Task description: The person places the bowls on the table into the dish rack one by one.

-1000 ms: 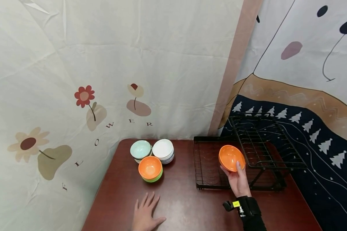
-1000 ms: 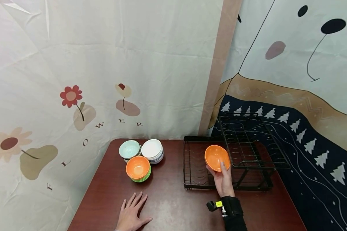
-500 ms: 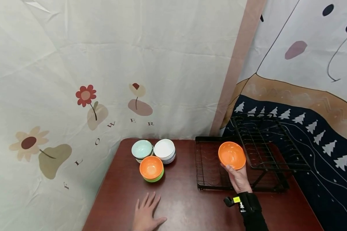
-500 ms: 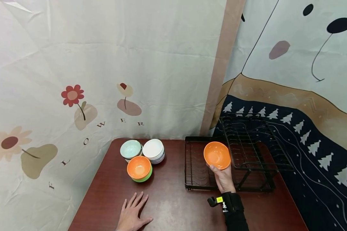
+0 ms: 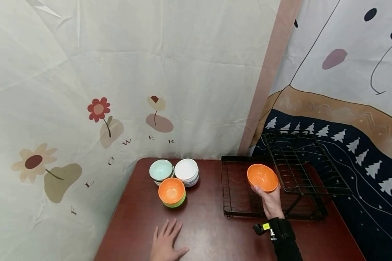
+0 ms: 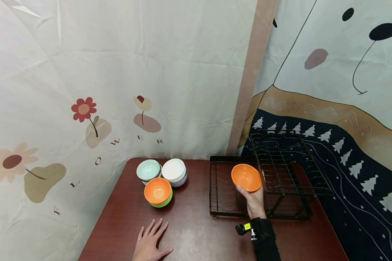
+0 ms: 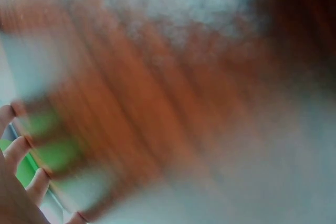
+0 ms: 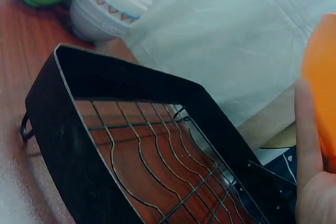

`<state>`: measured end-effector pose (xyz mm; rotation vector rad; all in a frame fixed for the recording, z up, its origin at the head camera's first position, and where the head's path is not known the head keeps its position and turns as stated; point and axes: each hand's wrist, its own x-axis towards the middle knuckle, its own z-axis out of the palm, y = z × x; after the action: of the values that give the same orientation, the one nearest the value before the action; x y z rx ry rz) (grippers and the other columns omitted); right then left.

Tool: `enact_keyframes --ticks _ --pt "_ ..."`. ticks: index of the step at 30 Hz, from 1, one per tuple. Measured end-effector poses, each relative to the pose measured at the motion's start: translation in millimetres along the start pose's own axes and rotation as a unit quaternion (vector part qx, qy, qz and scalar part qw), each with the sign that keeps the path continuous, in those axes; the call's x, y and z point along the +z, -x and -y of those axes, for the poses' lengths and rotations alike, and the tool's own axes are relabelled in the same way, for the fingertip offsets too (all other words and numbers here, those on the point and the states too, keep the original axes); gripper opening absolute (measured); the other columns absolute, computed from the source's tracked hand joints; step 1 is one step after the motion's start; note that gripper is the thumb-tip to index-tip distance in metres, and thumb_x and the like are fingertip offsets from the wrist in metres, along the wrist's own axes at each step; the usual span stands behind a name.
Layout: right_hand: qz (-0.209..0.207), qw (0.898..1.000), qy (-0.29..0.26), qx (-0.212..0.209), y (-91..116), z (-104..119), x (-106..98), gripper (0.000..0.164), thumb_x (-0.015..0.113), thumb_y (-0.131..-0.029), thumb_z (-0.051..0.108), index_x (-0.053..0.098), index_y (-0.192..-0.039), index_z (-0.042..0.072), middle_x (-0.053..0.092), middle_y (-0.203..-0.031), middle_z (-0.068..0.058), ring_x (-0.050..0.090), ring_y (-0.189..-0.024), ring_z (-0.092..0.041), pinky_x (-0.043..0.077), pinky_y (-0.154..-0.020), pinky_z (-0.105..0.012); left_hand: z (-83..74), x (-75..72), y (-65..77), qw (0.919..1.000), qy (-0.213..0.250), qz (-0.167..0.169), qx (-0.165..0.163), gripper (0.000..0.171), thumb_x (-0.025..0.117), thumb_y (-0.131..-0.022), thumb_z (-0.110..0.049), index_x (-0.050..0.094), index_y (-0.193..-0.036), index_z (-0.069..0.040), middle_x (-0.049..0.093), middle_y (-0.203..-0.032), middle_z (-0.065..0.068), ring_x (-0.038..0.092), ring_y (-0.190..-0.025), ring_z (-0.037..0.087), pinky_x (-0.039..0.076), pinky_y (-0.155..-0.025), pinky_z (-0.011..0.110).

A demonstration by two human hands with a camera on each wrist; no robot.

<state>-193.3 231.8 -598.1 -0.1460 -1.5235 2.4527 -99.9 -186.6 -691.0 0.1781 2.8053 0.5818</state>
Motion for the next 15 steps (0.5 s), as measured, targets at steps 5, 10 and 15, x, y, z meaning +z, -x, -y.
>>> enact_keyframes --ticks 5,10,15 --pt "-0.017 1.000 0.014 0.014 -4.2 0.8 0.2 0.104 0.064 -0.097 -0.020 0.009 -0.176 0.018 0.042 -0.146 0.004 0.068 -0.117 -0.003 0.066 -0.089 -0.023 1.9 1.7 -2.8 0.9999 -0.007 0.008 -0.004 0.103 0.074 -0.080 -0.088 0.056 -0.163 -0.029 0.050 -0.172 0.009 0.038 -0.163 0.047 0.019 -0.127 0.085" --pt "-0.048 0.992 0.117 0.015 -14.3 2.8 4.1 0.108 0.074 -0.095 -0.015 0.013 -0.177 0.017 0.044 -0.150 0.002 0.062 -0.116 -0.002 0.066 -0.081 -0.020 1.2 2.6 -3.0 0.9999 -0.005 0.009 -0.003 0.104 0.075 -0.079 -0.088 0.056 -0.163 -0.030 0.050 -0.173 0.009 0.038 -0.164 0.046 0.019 -0.127 0.084" --pt "-0.080 0.967 0.240 0.008 -28.2 6.8 10.0 0.107 0.087 -0.096 0.012 0.017 -0.176 0.016 0.046 -0.158 -0.019 0.063 -0.102 0.005 0.063 -0.070 -0.016 1.5 2.1 -0.4 1.0000 -0.005 0.000 0.000 0.104 0.074 -0.079 -0.089 0.057 -0.162 -0.030 0.051 -0.172 0.008 0.038 -0.163 0.046 0.020 -0.127 0.084"
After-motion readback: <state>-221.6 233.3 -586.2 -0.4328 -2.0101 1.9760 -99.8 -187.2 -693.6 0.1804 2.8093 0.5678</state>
